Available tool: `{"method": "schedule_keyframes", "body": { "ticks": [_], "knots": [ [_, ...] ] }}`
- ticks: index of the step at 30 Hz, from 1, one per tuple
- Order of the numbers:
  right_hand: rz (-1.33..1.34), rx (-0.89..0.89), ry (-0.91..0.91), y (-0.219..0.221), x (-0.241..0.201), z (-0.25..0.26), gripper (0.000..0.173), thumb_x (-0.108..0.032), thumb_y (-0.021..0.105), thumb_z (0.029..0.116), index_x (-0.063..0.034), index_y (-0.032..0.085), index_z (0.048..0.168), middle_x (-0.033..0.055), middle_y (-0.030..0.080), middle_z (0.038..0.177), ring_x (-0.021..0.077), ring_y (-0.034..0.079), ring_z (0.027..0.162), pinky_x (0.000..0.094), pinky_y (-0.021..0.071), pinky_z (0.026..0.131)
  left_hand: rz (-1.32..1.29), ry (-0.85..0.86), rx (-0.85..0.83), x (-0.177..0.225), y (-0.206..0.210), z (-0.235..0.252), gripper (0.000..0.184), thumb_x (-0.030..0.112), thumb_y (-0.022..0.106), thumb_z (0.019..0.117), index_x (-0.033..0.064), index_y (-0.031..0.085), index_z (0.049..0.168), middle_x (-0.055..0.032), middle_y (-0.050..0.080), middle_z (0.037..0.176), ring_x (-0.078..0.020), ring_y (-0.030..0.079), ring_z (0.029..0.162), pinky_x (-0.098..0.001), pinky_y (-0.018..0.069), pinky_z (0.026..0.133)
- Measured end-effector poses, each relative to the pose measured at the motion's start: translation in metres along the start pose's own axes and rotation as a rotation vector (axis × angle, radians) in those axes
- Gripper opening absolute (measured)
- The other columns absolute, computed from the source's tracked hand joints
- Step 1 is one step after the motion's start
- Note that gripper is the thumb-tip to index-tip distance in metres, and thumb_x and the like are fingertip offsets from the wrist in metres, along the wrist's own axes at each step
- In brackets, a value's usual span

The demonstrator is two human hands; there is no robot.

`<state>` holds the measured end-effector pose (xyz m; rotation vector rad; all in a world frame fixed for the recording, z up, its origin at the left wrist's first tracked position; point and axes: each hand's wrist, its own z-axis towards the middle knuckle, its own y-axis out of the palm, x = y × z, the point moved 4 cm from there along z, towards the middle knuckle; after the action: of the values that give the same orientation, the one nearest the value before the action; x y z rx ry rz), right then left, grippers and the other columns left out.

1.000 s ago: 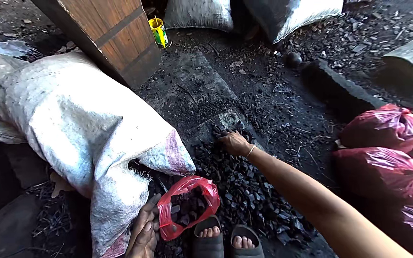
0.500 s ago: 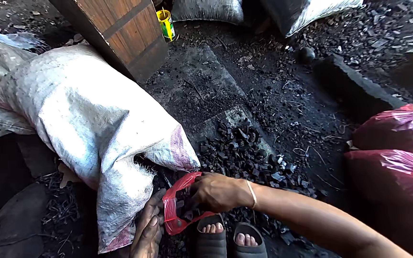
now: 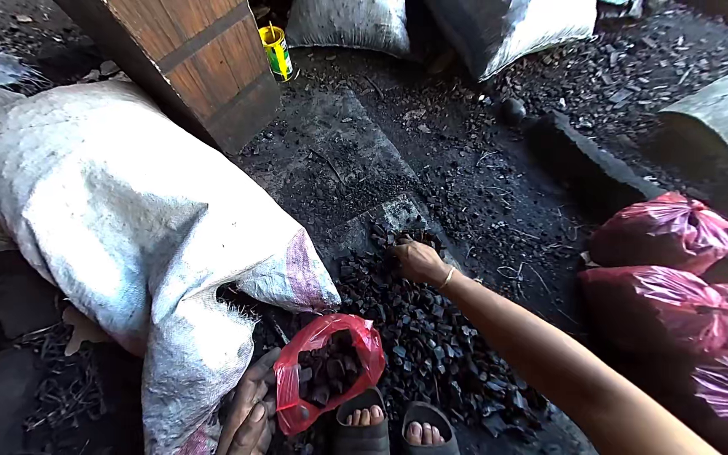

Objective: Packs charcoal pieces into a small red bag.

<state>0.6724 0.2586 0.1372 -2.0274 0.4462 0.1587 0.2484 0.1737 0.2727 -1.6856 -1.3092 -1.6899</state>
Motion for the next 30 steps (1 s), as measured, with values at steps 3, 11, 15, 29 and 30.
{"method": "schedule_keyframes", "body": {
  "ticks": [3, 11, 15, 29, 30],
  "knots": [
    [-0.003, 0.029, -0.010, 0.005, -0.004, 0.001, 0.042, -0.035, 0.075, 0.0862, -0.0225, 0.071, 0.126, 0.0158, 0.067, 0.127, 0.0398, 0.064, 0.117, 0.0670, 0.0527, 0.092, 0.007, 0.006, 0.003, 0.001, -0.002, -0.003, 0.071, 0.049, 0.054, 0.1010, 0.0076, 0.035, 0.155, -0.0201, 0.058, 0.136, -0.0316, 0.063, 0.116, -0.0484, 0.0555, 0.095],
    [0.452, 0.055, -0.098, -0.021, 0.007, -0.016, 0.031, -0.033, 0.080, 0.0859, -0.0211, 0.075, 0.114, 0.0021, 0.076, 0.105, 0.0207, 0.072, 0.098, 0.0538, 0.0572, 0.092, 0.017, 0.010, 0.054, 0.003, 0.000, -0.007, 0.073, 0.050, 0.056, 0.0997, 0.0067, 0.035, 0.155, -0.0203, 0.058, 0.137, -0.0317, 0.063, 0.118, -0.0480, 0.0561, 0.095],
    [0.806, -0.167, -0.649, -0.046, -0.069, -0.069, 0.025, -0.013, 0.077, 0.0874, -0.0087, 0.074, 0.112, 0.0062, 0.074, 0.103, 0.0180, 0.070, 0.090, 0.0423, 0.0615, 0.082, 0.020, 0.038, 0.064, 0.005, 0.002, -0.003, 0.073, 0.050, 0.055, 0.1004, 0.0078, 0.033, 0.156, -0.0191, 0.059, 0.136, -0.0309, 0.063, 0.117, -0.0472, 0.0564, 0.095],
    [0.357, 0.210, -0.336, -0.041, -0.062, -0.034, 0.021, -0.030, 0.066, 0.0956, -0.0176, 0.077, 0.109, 0.0048, 0.075, 0.108, 0.0226, 0.071, 0.102, 0.0533, 0.0573, 0.094, -0.042, -0.019, 0.035, 0.003, -0.014, -0.005, 0.065, 0.049, 0.051, 0.1030, 0.0153, 0.036, 0.156, -0.0144, 0.060, 0.139, -0.0291, 0.062, 0.121, -0.0505, 0.0521, 0.101],
    [0.290, 0.229, -0.180, -0.046, -0.027, -0.022, 0.024, -0.033, 0.063, 0.0966, -0.0187, 0.076, 0.111, 0.0064, 0.075, 0.110, 0.0266, 0.070, 0.105, 0.0578, 0.0561, 0.094, -0.048, -0.017, 0.030, 0.002, -0.015, -0.004, 0.064, 0.048, 0.050, 0.1032, 0.0151, 0.036, 0.156, -0.0145, 0.060, 0.139, -0.0294, 0.062, 0.121, -0.0507, 0.0520, 0.101]
  ]
}}
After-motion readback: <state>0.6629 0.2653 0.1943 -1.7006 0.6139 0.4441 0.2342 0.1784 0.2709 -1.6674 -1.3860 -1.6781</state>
